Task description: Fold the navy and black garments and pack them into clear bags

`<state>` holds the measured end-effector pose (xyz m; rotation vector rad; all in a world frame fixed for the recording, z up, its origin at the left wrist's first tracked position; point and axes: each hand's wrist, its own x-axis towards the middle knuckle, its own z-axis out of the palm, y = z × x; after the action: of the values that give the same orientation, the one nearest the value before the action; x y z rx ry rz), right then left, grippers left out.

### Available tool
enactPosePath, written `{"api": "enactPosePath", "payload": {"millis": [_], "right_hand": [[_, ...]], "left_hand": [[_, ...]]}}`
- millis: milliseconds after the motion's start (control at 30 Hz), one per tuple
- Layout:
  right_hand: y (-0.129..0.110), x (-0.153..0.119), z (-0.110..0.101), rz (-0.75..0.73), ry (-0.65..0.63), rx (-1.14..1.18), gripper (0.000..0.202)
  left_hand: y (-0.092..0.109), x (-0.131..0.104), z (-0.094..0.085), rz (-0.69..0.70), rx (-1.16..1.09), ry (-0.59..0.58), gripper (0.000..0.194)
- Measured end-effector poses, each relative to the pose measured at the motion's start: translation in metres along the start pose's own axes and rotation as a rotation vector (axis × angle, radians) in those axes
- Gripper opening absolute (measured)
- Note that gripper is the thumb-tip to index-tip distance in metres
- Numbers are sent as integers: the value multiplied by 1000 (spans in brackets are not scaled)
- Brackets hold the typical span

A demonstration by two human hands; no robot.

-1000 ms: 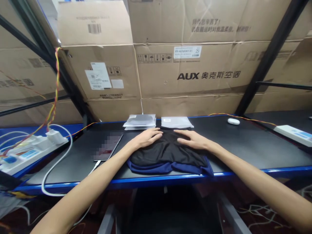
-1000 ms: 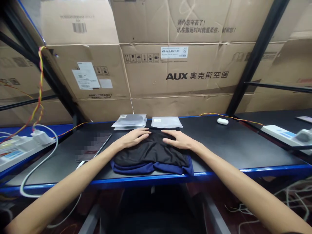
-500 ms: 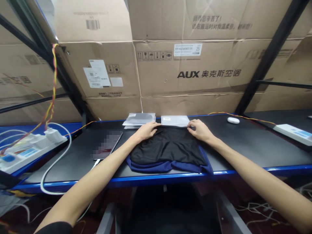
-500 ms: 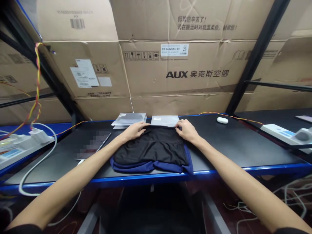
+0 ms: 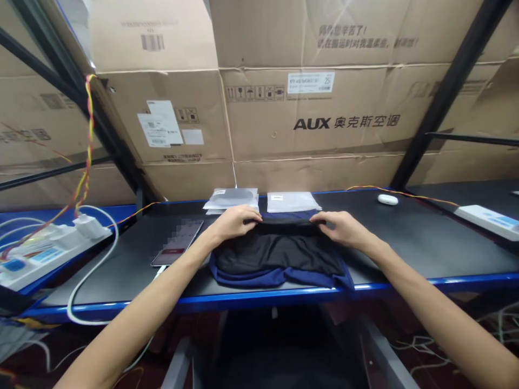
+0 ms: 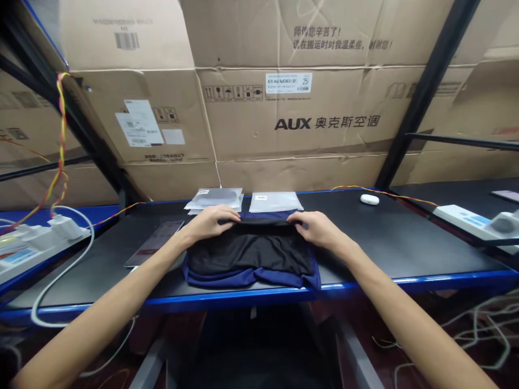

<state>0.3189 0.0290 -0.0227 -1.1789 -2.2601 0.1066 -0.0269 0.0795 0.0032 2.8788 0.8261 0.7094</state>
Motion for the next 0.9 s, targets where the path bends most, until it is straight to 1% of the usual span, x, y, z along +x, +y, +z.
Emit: {"api": "enactPosePath", "payload": {"millis": [133, 267, 333, 400, 467, 533, 567, 633, 700, 733, 800, 900], "right_hand": [[-6, -8, 2, -58, -136, -93, 30], [-8, -10, 0, -70, -171, -52, 31], [-9, -12, -1, -62, -150, -27, 30], [-11, -15, -4, -61, -84, 0, 29], [-18, -21, -9, -74, 4, 51, 26], [-29, -32, -15, -93, 45, 126, 22], [-35, -38, -18, -96, 22, 163, 21], [-45, -51, -22, -65, -89, 210, 21], [-51, -62, -23, -61, -181, 219, 24], [-53, -66, -23, -60, -212, 213, 24], [-54, -71, -21, -64, -237, 195, 22], [-54, -70, -20, -51, -220, 202, 19]], "left_hand": [[7, -6, -3, -16, 51, -140, 21], [12, -4, -5, -59, 60, -205, 21], [13, -4, -8, -77, 50, -202, 22], [16, -7, -14, -81, 29, -161, 23], [21, -14, -23, -81, -29, -113, 24], [29, -26, -34, -95, -128, -122, 21], [33, -34, -40, -108, -182, -155, 20], [42, -50, -51, -151, -268, -258, 22], [48, -64, -58, -187, -314, -345, 26], [51, -71, -60, -207, -318, -370, 27], [53, -80, -60, -241, -309, -394, 24], [51, -84, -59, -259, -320, -393, 18]]}}
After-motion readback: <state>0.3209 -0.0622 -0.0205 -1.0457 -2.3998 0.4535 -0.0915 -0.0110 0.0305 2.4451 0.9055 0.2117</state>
